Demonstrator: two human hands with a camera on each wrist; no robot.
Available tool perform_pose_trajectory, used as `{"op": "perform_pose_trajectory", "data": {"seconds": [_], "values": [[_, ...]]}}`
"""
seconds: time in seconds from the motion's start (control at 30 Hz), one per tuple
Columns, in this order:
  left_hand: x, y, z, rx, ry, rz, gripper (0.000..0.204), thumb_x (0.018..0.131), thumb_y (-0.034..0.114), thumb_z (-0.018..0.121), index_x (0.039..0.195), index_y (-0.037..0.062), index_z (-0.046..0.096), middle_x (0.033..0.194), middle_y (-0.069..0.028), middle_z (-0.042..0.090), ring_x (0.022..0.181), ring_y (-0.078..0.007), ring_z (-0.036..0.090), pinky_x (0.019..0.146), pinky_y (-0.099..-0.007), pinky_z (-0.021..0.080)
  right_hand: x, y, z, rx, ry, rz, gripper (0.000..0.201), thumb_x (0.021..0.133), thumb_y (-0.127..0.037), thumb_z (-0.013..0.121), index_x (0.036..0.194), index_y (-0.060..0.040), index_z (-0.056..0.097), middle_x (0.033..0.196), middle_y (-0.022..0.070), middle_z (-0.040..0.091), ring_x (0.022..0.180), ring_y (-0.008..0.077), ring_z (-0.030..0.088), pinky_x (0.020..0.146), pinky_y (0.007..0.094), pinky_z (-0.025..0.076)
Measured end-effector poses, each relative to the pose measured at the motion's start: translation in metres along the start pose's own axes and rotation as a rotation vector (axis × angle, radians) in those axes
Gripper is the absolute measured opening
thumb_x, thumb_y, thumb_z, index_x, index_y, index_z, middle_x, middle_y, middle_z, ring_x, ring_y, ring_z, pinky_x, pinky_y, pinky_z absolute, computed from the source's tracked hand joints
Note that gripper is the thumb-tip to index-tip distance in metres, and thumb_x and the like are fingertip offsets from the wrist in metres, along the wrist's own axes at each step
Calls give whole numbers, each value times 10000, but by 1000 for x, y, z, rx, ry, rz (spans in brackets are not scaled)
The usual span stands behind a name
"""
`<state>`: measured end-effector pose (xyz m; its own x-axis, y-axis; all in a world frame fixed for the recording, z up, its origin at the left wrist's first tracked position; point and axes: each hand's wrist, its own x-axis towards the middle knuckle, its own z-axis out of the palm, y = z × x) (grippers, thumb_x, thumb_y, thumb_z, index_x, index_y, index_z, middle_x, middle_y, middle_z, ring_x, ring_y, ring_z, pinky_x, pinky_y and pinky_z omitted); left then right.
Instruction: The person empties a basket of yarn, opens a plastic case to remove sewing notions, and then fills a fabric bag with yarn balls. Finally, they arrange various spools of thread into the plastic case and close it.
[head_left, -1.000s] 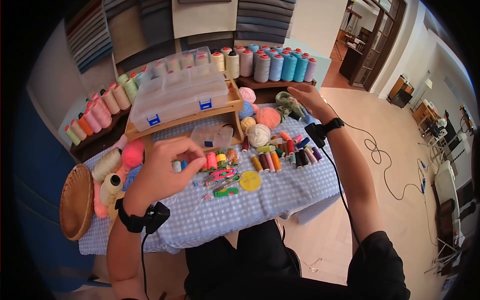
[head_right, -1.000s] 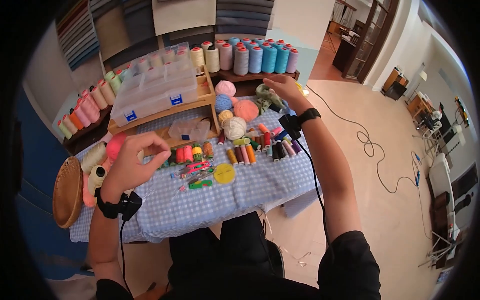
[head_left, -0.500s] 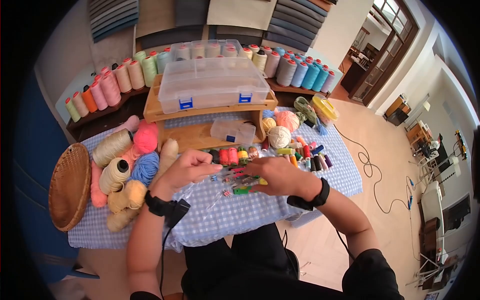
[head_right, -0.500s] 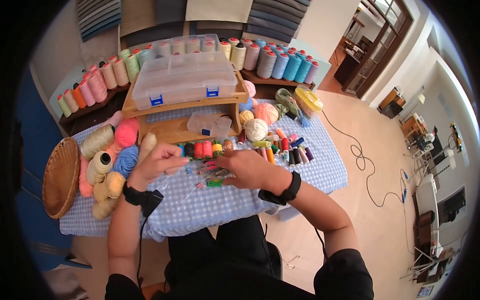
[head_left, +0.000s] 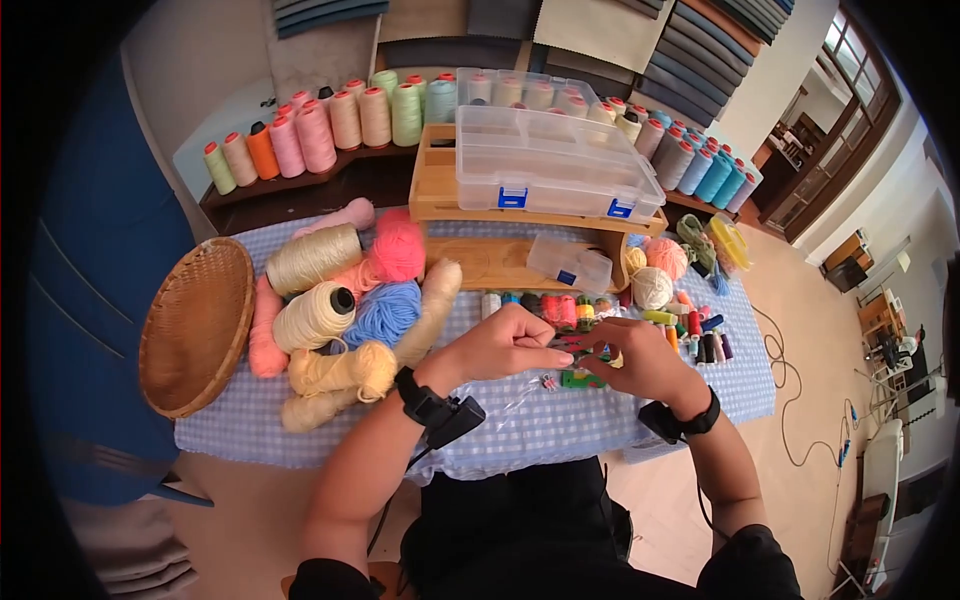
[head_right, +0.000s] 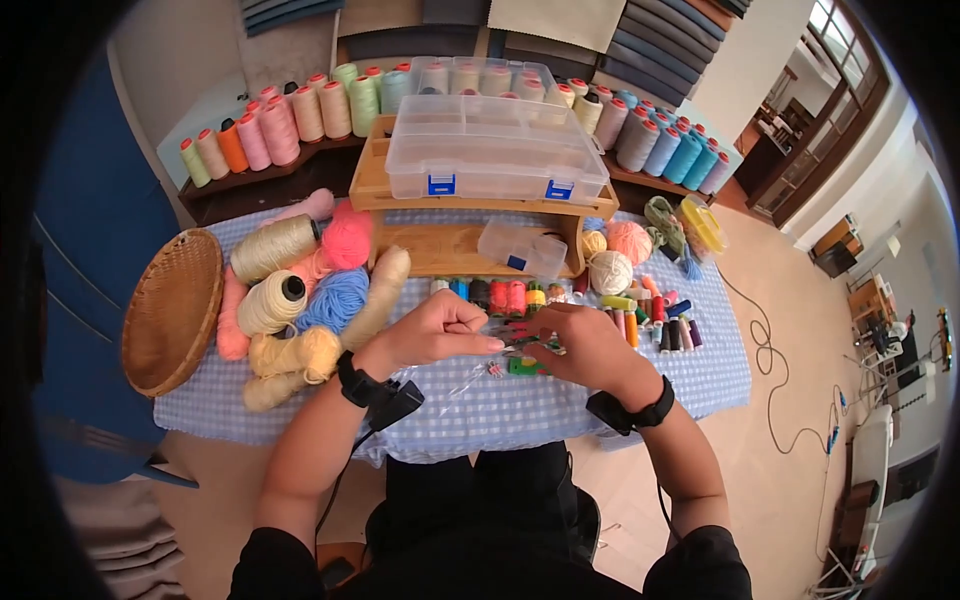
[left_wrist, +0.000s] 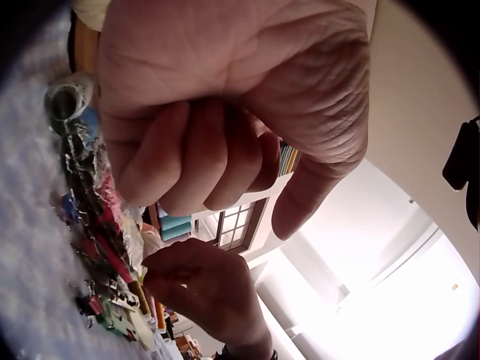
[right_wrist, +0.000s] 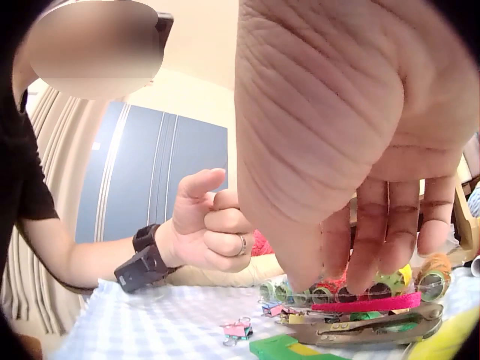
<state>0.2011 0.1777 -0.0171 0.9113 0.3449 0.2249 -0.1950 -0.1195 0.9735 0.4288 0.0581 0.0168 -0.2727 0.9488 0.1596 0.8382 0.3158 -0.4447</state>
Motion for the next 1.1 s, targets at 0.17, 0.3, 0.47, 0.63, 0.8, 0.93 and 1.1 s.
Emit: {"op": "perform_pose_trajectory", "data": {"seconds": [0.17, 0.3, 0.47, 0.63, 0.8, 0.93, 1.1], "values": [[1, 12, 6, 125, 18, 48, 626, 924, 135, 769, 623, 118, 220, 596, 77, 214, 593, -51, 201, 527, -290, 177, 4, 34, -23, 296, 96, 21, 117, 875, -58, 746, 975, -6, 716, 838, 58, 735, 693, 122, 665, 619, 275, 526], [4, 45, 6, 228, 110, 45, 616, 910, 101, 763, 598, 111, 233, 594, 91, 225, 590, -33, 223, 515, -284, 199, 6, 65, -62, 851, 301, 168, 189, 932, -21, 652, 760, -58, 582, 689, -31, 576, 558, 25, 448, 504, 210, 323], [9, 34, -1, 168, 335, 44, 595, 885, 40, 735, 567, 108, 237, 567, 80, 252, 573, -47, 227, 534, -288, 195, 13, 92, -57, 1132, 545, 95, 413, 930, 8, 633, 655, -129, 357, 629, -69, 412, 546, 16, 317, 484, 239, 223], [11, -8, 3, -109, 425, 231, 447, 882, -36, 668, 655, 98, 307, 715, 21, 408, 686, -74, 314, 629, -259, 261, 17, 104, -33, 897, 810, -17, 424, 923, 18, 701, 663, -120, 395, 683, -56, 479, 602, 29, 383, 522, 223, 267], [32, 7, 47, -301, 685, 386, 300, 825, -110, 744, 1078, 13, 639, 1052, -106, 661, 1071, -174, 647, 824, -371, 586, 11, 93, -41, 850, 885, -121, 189, 889, 64, 727, 1062, 6, 676, 1093, 134, 735, 825, 134, 696, 620, 250, 558], [16, -16, 21, -129, 622, 96, 242, 837, -98, 773, 884, 46, 584, 858, -143, 727, 483, -84, 575, 410, -223, 452, -6, 113, -48, 1249, 711, -123, 158, 870, 92, 730, 943, -20, 645, 1014, 191, 768, 796, 141, 735, 522, 202, 467], [14, -9, 18, -168, 669, 128, 486, 865, -89, 753, 711, 125, 345, 728, -103, 689, 420, -37, 472, 368, -210, 338, -7, 105, -45, 1216, 811, -147, 144, 906, 59, 718, 898, -51, 625, 854, 109, 759, 610, 61, 635, 451, 188, 354]]}}
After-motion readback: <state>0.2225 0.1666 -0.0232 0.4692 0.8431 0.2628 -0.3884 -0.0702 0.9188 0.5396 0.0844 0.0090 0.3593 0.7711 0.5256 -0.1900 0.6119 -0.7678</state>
